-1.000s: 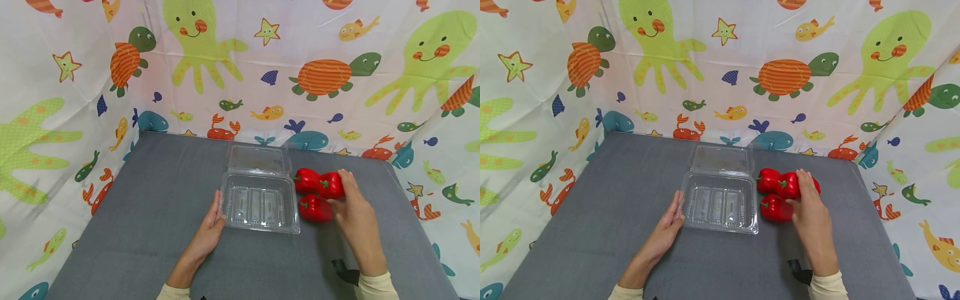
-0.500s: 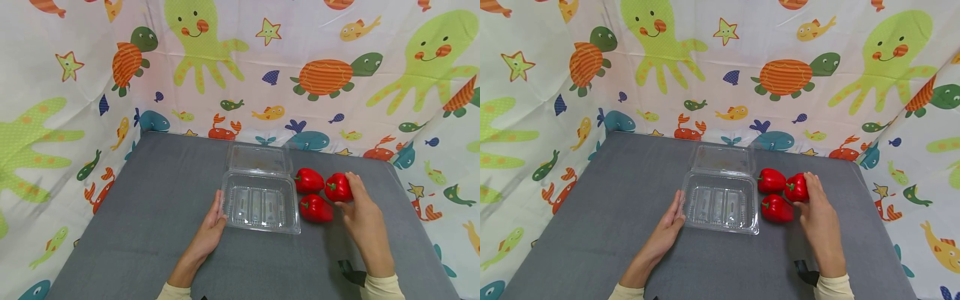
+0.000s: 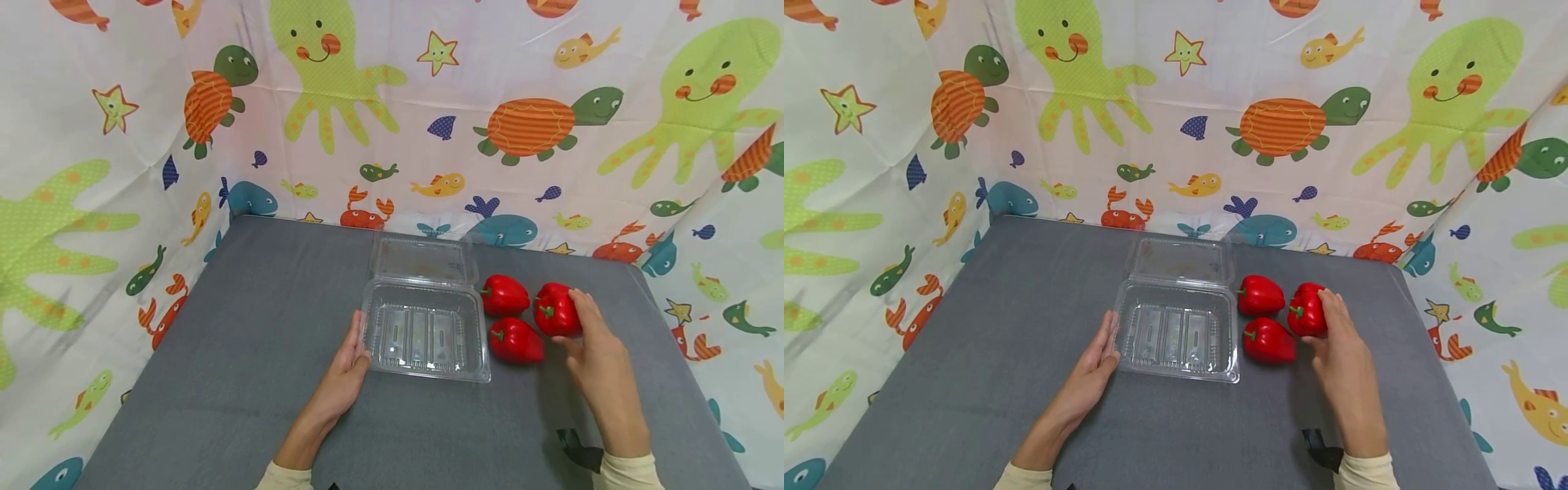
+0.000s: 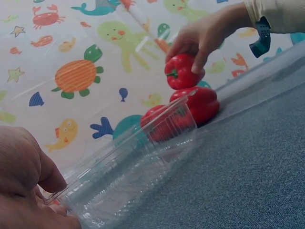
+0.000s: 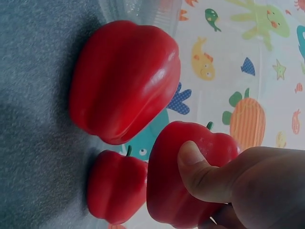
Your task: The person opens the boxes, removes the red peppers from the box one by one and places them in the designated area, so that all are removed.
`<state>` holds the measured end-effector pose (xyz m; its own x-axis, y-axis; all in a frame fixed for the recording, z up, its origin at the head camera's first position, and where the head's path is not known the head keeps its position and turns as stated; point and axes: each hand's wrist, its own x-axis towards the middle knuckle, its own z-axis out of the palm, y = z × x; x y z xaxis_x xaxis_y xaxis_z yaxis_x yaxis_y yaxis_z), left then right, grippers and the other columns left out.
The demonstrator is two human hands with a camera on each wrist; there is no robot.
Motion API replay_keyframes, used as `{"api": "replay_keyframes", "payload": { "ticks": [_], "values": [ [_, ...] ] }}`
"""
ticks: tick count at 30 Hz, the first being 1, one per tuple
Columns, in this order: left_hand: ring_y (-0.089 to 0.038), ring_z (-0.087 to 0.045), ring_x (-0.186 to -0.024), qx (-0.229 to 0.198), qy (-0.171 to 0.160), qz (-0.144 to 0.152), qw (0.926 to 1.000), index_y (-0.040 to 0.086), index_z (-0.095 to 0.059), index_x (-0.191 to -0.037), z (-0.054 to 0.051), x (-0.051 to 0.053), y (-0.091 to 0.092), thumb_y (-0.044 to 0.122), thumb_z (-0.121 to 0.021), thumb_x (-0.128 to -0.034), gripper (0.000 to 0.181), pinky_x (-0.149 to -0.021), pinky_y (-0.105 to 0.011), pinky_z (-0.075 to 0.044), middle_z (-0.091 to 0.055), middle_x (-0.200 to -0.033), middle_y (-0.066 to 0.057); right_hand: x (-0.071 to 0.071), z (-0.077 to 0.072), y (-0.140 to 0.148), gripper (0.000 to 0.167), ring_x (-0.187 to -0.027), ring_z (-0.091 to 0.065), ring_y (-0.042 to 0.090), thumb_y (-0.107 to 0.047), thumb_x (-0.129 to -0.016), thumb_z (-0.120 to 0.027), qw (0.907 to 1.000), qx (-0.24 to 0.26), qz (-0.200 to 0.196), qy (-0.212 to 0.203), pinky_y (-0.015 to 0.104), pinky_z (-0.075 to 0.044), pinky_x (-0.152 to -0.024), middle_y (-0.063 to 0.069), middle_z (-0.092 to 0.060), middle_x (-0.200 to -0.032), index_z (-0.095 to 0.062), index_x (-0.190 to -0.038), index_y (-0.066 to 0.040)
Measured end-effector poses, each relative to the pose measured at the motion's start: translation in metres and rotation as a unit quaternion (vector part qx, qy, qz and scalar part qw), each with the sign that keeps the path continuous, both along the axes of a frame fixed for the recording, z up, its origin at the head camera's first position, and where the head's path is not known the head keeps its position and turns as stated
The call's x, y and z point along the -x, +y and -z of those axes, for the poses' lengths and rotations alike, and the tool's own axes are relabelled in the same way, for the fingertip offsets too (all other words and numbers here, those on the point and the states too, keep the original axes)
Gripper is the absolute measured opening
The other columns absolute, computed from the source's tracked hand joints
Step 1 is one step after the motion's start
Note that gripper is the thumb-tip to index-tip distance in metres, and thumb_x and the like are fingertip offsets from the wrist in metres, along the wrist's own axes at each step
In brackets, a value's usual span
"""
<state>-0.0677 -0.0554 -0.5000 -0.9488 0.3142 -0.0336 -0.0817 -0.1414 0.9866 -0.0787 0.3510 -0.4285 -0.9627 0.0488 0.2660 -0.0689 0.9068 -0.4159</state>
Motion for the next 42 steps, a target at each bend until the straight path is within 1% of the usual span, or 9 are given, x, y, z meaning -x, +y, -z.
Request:
{"api": "replay_keyframes", "payload": {
  "ticks": [7,12,15,19,21,28,35,42],
  "values": [
    [-0.009,0.004,-0.161,0.004,0.000,-0.004,1.0000,0.016,0.011,-0.169,0.000,0.000,0.000,-0.004,-0.033,-0.1103,0.076,-0.127,-0.031,-0.006,0.009,-0.178,0.003,-0.004,0.006,0.008,0.109,-0.143,-0.041,0.057,0.005,-0.081,-0.087,0.9996,0.000,0.009,-0.028,0.075,-0.050,-0.088,0.027,-0.035,-0.166,-0.026,-0.169,-0.014],
    [-0.008,0.005,-0.161,-0.003,0.000,-0.002,1.0000,0.016,0.011,-0.169,0.001,0.001,0.000,-0.005,-0.033,-0.1102,0.076,-0.127,-0.030,-0.005,0.010,-0.178,0.002,-0.005,0.008,0.011,0.109,-0.129,-0.051,0.060,0.006,-0.079,-0.088,0.9994,-0.007,0.011,-0.031,0.073,-0.052,-0.087,0.030,-0.039,-0.162,-0.028,-0.168,-0.011],
    [-0.012,0.006,-0.161,-0.006,0.009,0.001,0.9999,0.014,0.012,-0.169,0.002,0.001,0.000,-0.006,-0.031,-0.1097,0.076,-0.128,-0.032,-0.005,0.012,-0.178,-0.001,-0.004,0.008,0.012,0.109,-0.127,-0.052,0.061,0.006,-0.078,-0.088,0.9993,-0.010,0.009,-0.034,0.073,-0.052,-0.087,0.030,-0.039,-0.162,-0.028,-0.168,-0.011],
    [-0.014,0.006,-0.162,-0.007,0.014,0.002,0.9999,0.013,0.012,-0.169,0.001,0.001,0.000,-0.006,-0.031,-0.1092,0.076,-0.128,-0.033,-0.005,0.013,-0.177,-0.003,-0.005,0.009,0.014,0.110,-0.126,-0.052,0.061,0.006,-0.078,-0.089,0.9989,-0.013,0.009,-0.043,0.072,-0.053,-0.087,0.031,-0.038,-0.162,-0.028,-0.168,-0.011],
    [-0.011,0.005,-0.161,-0.007,0.010,0.001,0.9999,0.014,0.012,-0.169,0.001,0.001,0.000,-0.006,-0.031,-0.1095,0.076,-0.128,-0.031,-0.006,0.013,-0.178,-0.002,-0.005,0.011,0.015,0.110,-0.125,-0.053,0.061,0.005,-0.078,-0.089,0.9986,-0.013,0.011,-0.050,0.071,-0.053,-0.086,0.031,-0.038,-0.162,-0.028,-0.168,-0.010],
    [-0.010,0.006,-0.161,-0.012,0.004,0.003,0.9999,0.014,0.013,-0.169,0.001,0.000,0.000,-0.006,-0.031,-0.1094,0.076,-0.127,-0.030,-0.006,0.013,-0.177,-0.001,-0.006,0.014,0.020,0.108,-0.132,-0.048,0.062,0.005,-0.079,-0.089,0.9978,-0.012,0.015,-0.063,0.072,-0.052,-0.087,0.031,-0.035,-0.164,-0.028,-0.167,-0.009],
    [-0.010,0.006,-0.161,-0.011,0.007,0.004,0.9999,0.015,0.013,-0.169,0.001,0.001,0.000,-0.005,-0.031,-0.1098,0.076,-0.128,-0.031,-0.006,0.013,-0.177,0.000,-0.007,0.016,0.027,0.107,-0.128,-0.050,0.062,0.005,-0.079,-0.088,0.9975,-0.017,0.008,-0.069,0.071,-0.052,-0.088,0.032,-0.035,-0.163,-0.029,-0.167,-0.009],
    [-0.011,0.007,-0.161,-0.009,0.007,0.006,0.9999,0.014,0.013,-0.169,0.001,0.000,-0.001,-0.005,-0.031,-0.1102,0.075,-0.128,-0.033,-0.006,0.013,-0.177,0.000,-0.009,0.020,0.033,0.106,-0.130,-0.048,0.062,0.005,-0.080,-0.087,0.9965,-0.017,0.000,-0.082,0.071,-0.052,-0.088,0.033,-0.034,-0.163,-0.029,-0.167,-0.009]
  ]
}}
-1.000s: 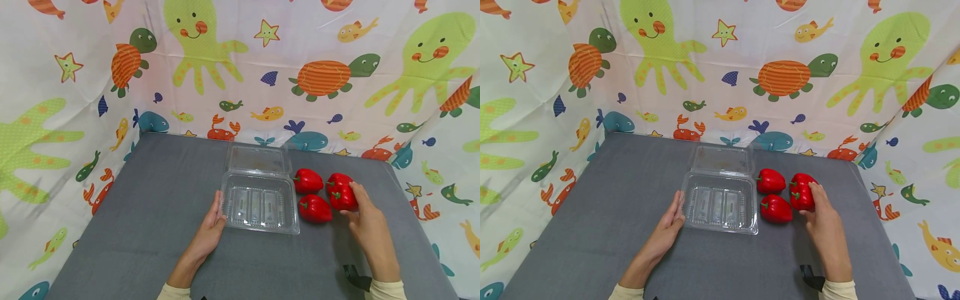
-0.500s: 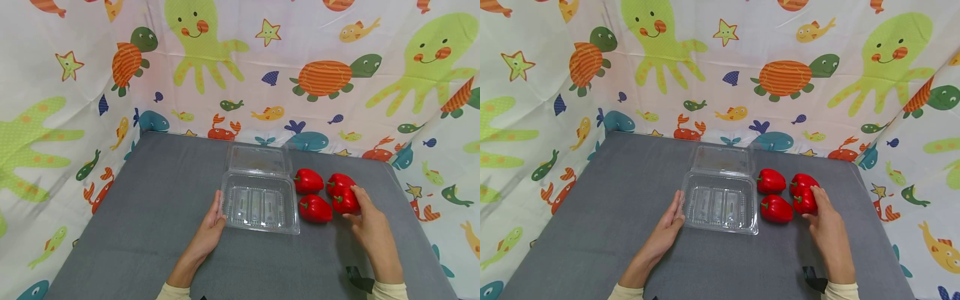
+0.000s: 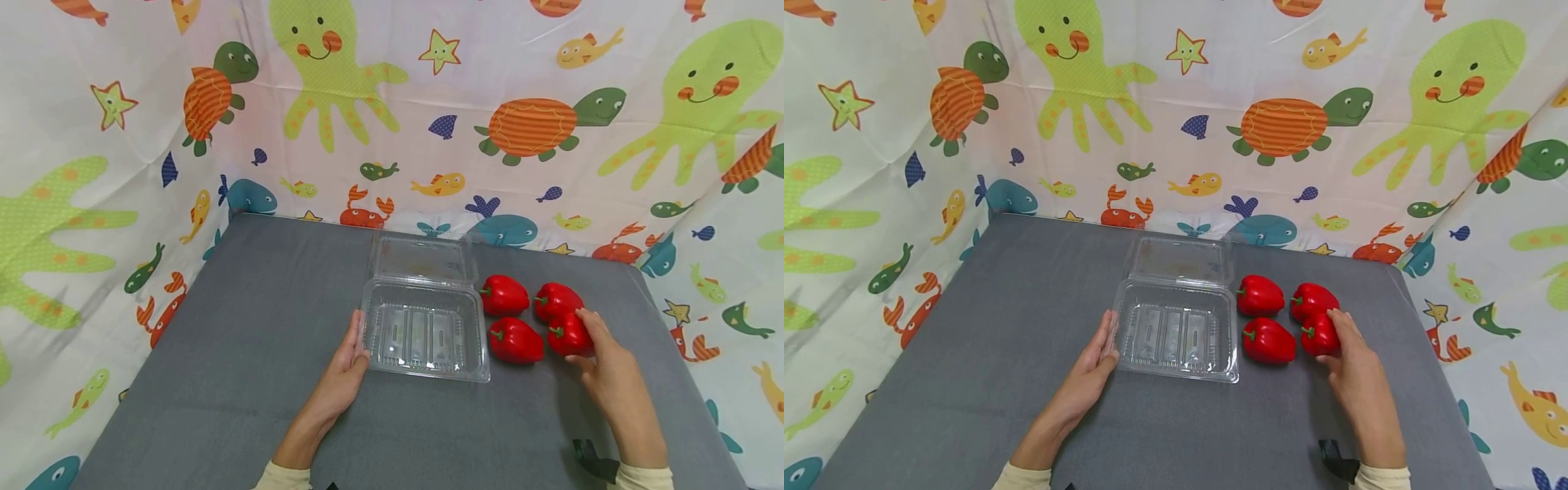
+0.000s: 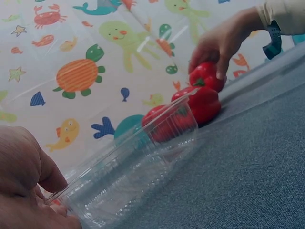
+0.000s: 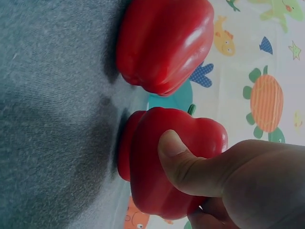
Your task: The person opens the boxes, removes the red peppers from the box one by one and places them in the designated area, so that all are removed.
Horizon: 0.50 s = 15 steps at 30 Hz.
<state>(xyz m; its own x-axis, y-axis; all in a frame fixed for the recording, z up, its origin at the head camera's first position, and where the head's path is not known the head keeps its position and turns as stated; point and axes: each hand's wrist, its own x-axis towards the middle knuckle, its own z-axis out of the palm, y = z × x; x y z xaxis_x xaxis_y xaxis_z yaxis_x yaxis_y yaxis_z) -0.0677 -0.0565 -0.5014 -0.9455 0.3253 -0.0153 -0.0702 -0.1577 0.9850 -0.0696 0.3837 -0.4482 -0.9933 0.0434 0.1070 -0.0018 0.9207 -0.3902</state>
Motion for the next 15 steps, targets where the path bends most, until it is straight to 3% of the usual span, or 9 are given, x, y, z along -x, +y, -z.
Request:
{"api": "replay_keyframes", "payload": {
  "ticks": [15],
  "values": [
    [-0.009,0.006,-0.161,0.006,-0.002,0.001,1.0000,0.014,0.013,-0.169,-0.0005,0.0000,-0.0002,-0.004,-0.031,-0.1112,0.074,-0.128,-0.033,-0.006,0.011,-0.177,0.005,-0.0002,0.0098,0.0072,0.102,-0.141,-0.041,0.058,0.002,-0.082,-0.088,0.9997,-0.009,-0.013,-0.019,0.070,-0.054,-0.086,0.032,-0.035,-0.162,-0.031,-0.166,-0.011]
  ]
}}
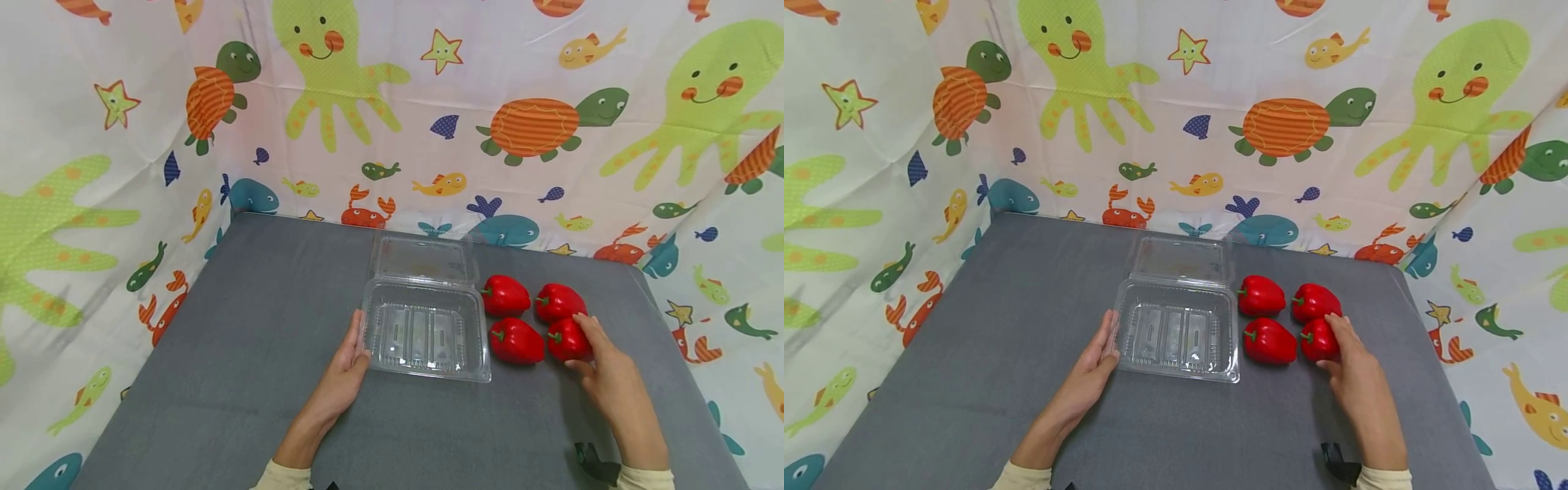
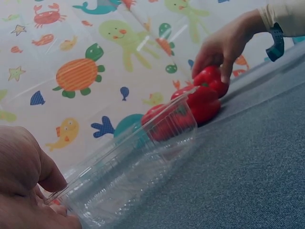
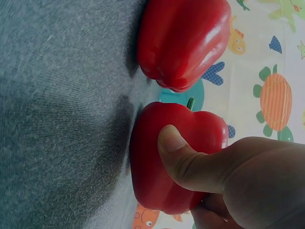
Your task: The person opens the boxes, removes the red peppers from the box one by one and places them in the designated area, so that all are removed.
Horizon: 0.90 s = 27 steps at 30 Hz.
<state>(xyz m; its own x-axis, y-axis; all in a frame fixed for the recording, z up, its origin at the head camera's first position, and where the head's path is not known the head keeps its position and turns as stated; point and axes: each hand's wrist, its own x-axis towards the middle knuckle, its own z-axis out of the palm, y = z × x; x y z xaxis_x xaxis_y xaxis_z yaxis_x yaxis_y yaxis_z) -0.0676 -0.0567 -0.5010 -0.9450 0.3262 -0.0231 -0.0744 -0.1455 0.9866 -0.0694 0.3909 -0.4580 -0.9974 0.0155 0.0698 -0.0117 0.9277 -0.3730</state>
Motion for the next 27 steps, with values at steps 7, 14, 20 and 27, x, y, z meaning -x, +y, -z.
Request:
{"api": "replay_keyframes", "payload": {
  "ticks": [7,14,20,27],
  "values": [
    [-0.011,0.006,-0.161,-0.002,0.001,0.000,1.0000,0.013,0.012,-0.169,0.0007,-0.0001,0.0001,-0.005,-0.031,-0.1111,0.074,-0.128,-0.033,-0.007,0.010,-0.177,0.005,0.0008,0.0038,0.0037,0.103,-0.138,-0.043,0.059,0.001,-0.081,-0.088,1.0000,-0.006,-0.001,-0.006,0.072,-0.052,-0.087,0.033,-0.035,-0.161,-0.032,-0.166,-0.012],
    [-0.013,0.008,-0.161,0.000,0.003,-0.001,1.0000,0.012,0.013,-0.169,0.0008,0.0003,0.0007,-0.005,-0.030,-0.1107,0.074,-0.129,-0.035,-0.005,0.011,-0.177,0.002,0.0023,0.0044,0.0057,0.103,-0.143,-0.040,0.056,0.002,-0.082,-0.087,0.9998,-0.012,-0.011,-0.013,0.073,-0.049,-0.092,0.031,-0.036,-0.163,-0.031,-0.167,-0.011],
    [-0.010,0.007,-0.161,0.003,-0.004,-0.002,1.0000,0.014,0.012,-0.169,0.0003,-0.0001,0.0012,-0.005,-0.031,-0.1108,0.074,-0.129,-0.035,-0.004,0.011,-0.177,0.004,0.0017,0.0049,0.0077,0.102,-0.147,-0.036,0.056,0.001,-0.081,-0.088,0.9995,-0.015,-0.015,-0.023,0.076,-0.045,-0.095,0.032,-0.035,-0.163,-0.032,-0.166,-0.008],
    [-0.010,0.007,-0.161,0.005,-0.001,-0.005,1.0000,0.018,0.010,-0.169,-0.0002,-0.0003,0.0016,-0.004,-0.031,-0.1110,0.075,-0.129,-0.036,-0.005,0.011,-0.177,0.003,0.0012,0.0064,0.0085,0.102,-0.152,-0.029,0.052,0.000,-0.083,-0.087,0.9992,-0.019,-0.021,-0.026,0.076,-0.042,-0.099,0.029,-0.030,-0.166,-0.029,-0.167,-0.007]
  ]
}}
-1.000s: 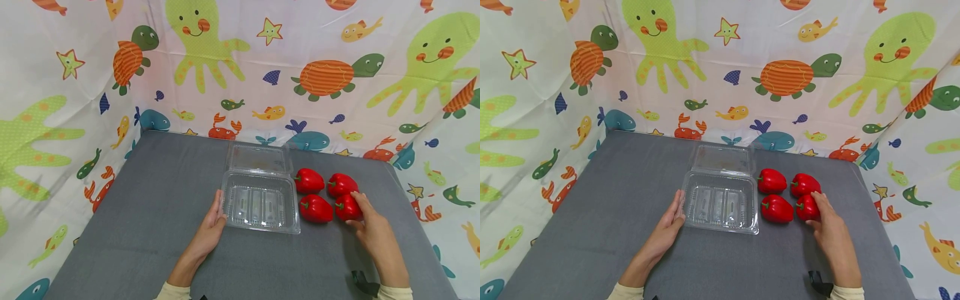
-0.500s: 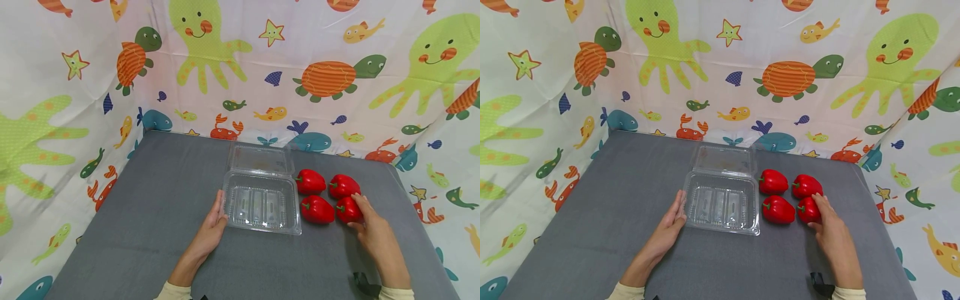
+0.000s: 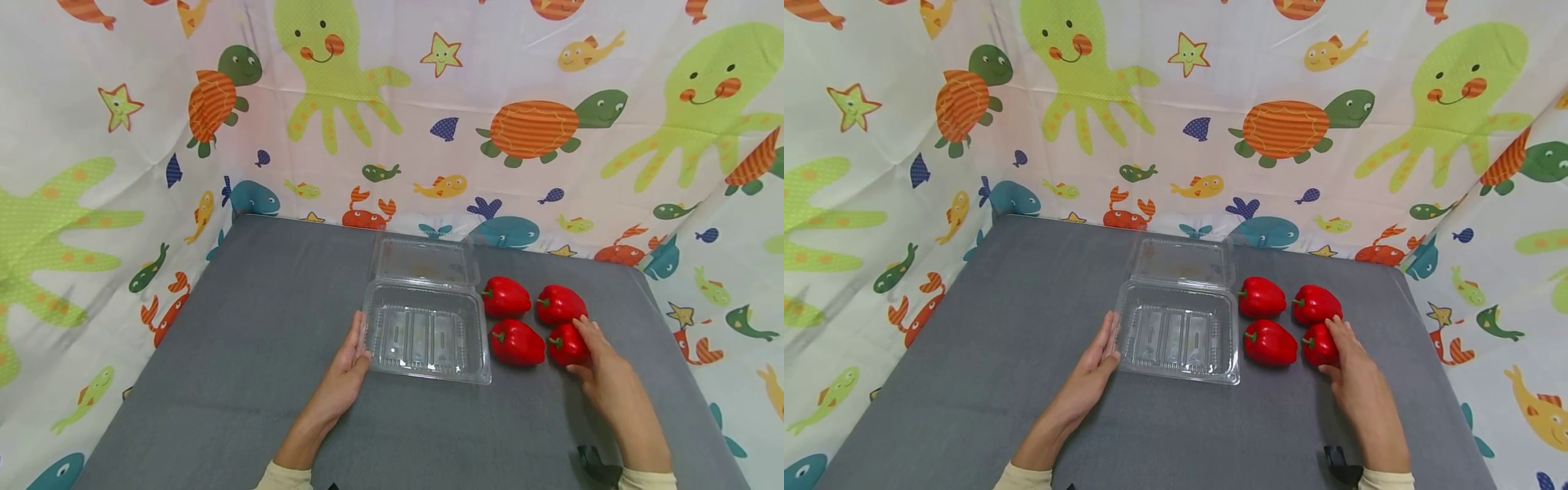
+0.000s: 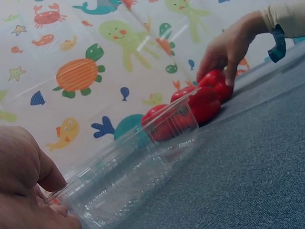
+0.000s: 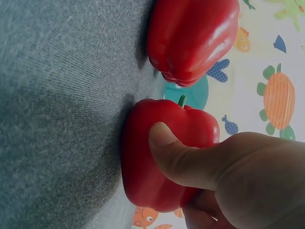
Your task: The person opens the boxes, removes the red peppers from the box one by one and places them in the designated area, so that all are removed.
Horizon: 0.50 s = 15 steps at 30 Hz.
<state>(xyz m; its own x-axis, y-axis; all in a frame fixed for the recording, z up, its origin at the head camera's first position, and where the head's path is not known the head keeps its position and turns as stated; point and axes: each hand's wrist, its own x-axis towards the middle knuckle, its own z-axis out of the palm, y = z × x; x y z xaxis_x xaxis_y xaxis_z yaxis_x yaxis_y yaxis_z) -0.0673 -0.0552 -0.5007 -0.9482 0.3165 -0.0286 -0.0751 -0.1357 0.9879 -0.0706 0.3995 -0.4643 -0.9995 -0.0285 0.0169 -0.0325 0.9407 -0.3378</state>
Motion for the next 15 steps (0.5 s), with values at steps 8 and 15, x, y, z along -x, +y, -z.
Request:
{"api": "replay_keyframes", "payload": {
  "ticks": [8,15],
  "values": [
    [-0.014,0.007,-0.162,0.006,0.003,-0.002,1.0000,0.015,0.010,-0.169,0.0010,0.0003,0.0006,-0.003,-0.032,-0.1116,0.073,-0.129,-0.040,-0.004,0.010,-0.177,0.000,-0.0008,-0.0011,0.0025,0.103,-0.155,-0.023,0.050,-0.002,-0.084,-0.086,1.0000,0.005,-0.007,-0.005,0.079,-0.037,-0.102,0.027,-0.024,-0.170,-0.027,-0.167,-0.006],
    [-0.014,0.004,-0.162,0.002,-0.006,-0.010,0.9999,0.012,0.008,-0.170,0.0014,0.0019,0.0016,-0.001,-0.034,-0.1120,0.072,-0.130,-0.042,-0.004,0.008,-0.178,-0.002,-0.0002,-0.0033,0.0038,0.106,-0.154,-0.023,0.052,-0.002,-0.083,-0.087,0.9999,0.000,-0.002,-0.016,0.079,-0.036,-0.103,0.029,-0.023,-0.168,-0.023,-0.168,-0.006]
  ]
}}
